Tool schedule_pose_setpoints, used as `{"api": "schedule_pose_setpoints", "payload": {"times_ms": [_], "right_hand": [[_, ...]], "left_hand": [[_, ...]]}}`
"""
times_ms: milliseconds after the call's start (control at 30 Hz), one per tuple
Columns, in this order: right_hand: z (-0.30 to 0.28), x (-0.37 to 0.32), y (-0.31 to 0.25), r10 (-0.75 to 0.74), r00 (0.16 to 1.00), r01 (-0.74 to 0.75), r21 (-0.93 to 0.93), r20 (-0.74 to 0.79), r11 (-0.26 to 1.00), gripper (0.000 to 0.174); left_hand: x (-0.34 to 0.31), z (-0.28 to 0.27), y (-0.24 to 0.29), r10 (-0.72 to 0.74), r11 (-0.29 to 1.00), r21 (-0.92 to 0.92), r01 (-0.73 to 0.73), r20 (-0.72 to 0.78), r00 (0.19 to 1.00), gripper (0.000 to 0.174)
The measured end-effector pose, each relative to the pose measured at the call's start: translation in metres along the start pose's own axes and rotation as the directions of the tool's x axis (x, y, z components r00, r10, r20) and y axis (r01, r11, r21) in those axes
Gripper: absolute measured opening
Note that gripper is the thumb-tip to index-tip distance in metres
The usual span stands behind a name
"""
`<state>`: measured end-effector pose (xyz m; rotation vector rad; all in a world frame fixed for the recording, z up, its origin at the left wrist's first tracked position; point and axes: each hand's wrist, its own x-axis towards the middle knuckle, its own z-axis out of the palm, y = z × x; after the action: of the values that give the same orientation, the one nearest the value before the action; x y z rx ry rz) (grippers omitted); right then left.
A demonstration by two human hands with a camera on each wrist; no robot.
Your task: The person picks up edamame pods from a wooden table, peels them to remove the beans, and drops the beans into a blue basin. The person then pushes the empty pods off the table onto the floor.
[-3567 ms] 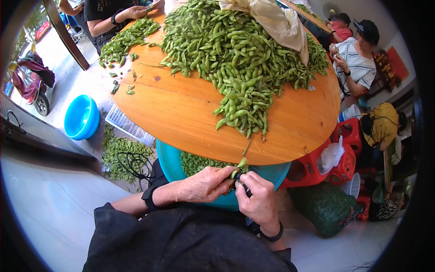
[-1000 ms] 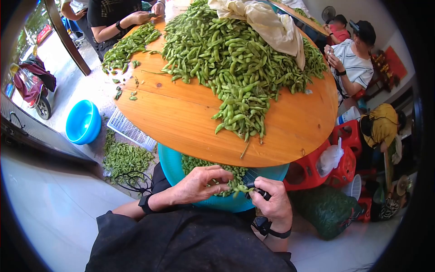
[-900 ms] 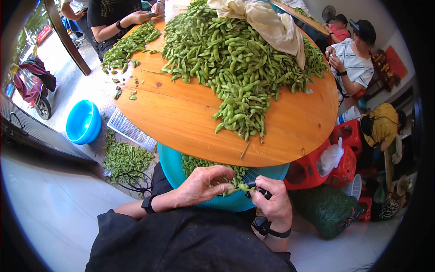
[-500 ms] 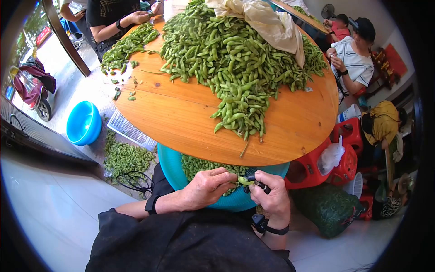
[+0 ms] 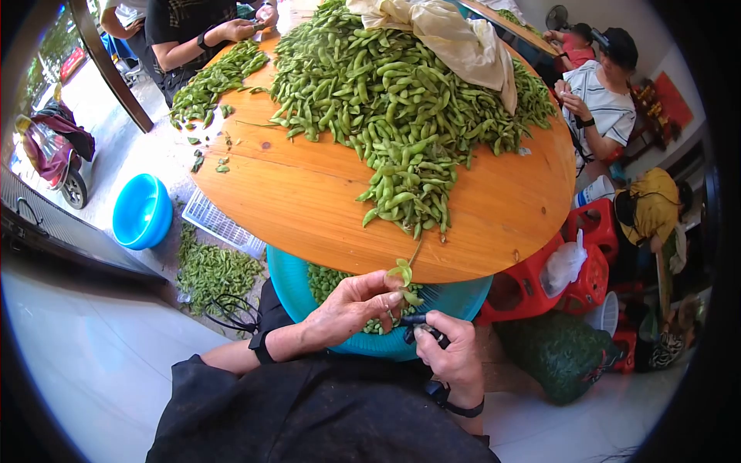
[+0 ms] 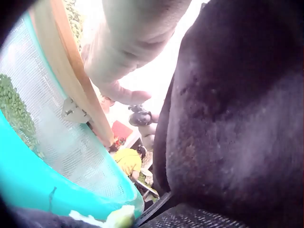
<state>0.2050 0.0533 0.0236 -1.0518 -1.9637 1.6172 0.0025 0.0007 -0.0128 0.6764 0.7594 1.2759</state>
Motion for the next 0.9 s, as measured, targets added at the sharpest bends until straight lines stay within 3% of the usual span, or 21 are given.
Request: {"api": "schedule_pose_setpoints", "payload": {"times_ms": [100,233,300,433,667,767,833,867,900], "right_hand": [[0.012,0.008,0.012,-0.017,0.986,0.019,0.012,-0.165,1.0,0.011],[0.012,0.011,-0.003,0.047,0.991,-0.018,0.223,-0.128,0.975,0.013],[0.011,0.011,-0.008,0.115,0.993,-0.104,0.373,-0.007,0.922,0.014],[0.013,0.012,-0.011,0.151,0.988,-0.151,0.378,0.028,0.913,0.014],[0.018,0.016,-0.004,0.086,0.995,-0.069,0.289,-0.046,0.955,0.01],[0.016,0.016,-0.001,0.063,0.998,-0.053,0.3,-0.023,0.952,0.008],[0.01,0.017,0.001,0.056,0.998,-0.055,0.325,0.006,0.944,0.007],[0.004,0.018,0.002,0.096,0.989,-0.138,0.476,0.11,0.869,0.006],[0.001,0.019,0.002,0.117,0.969,-0.228,0.604,0.218,0.764,0.006]], "left_hand": [[-0.001,0.0,0.0,-0.025,1.0,-0.003,0.025,-0.042,0.999,0.015],[-0.001,0.001,0.0,-0.072,0.997,-0.032,0.068,-0.117,0.99,0.014],[0.0,0.008,0.002,-0.022,0.999,-0.027,0.018,-0.15,0.988,0.013],[0.0,0.009,0.0,0.046,0.999,0.037,-0.039,-0.212,0.976,0.012],[0.0,0.005,-0.008,0.108,0.992,0.08,-0.093,-0.207,0.972,0.016],[0.0,0.005,-0.007,0.227,0.957,0.222,-0.186,-0.176,0.958,0.014],[-0.001,0.004,-0.002,0.085,0.996,0.003,-0.086,-0.107,0.991,0.011],[-0.001,0.001,-0.001,0.085,0.996,0.004,-0.085,-0.107,0.991,0.011],[0.0,-0.003,0.0,-0.029,0.991,-0.135,0.024,-0.04,0.999,0.011]]}}
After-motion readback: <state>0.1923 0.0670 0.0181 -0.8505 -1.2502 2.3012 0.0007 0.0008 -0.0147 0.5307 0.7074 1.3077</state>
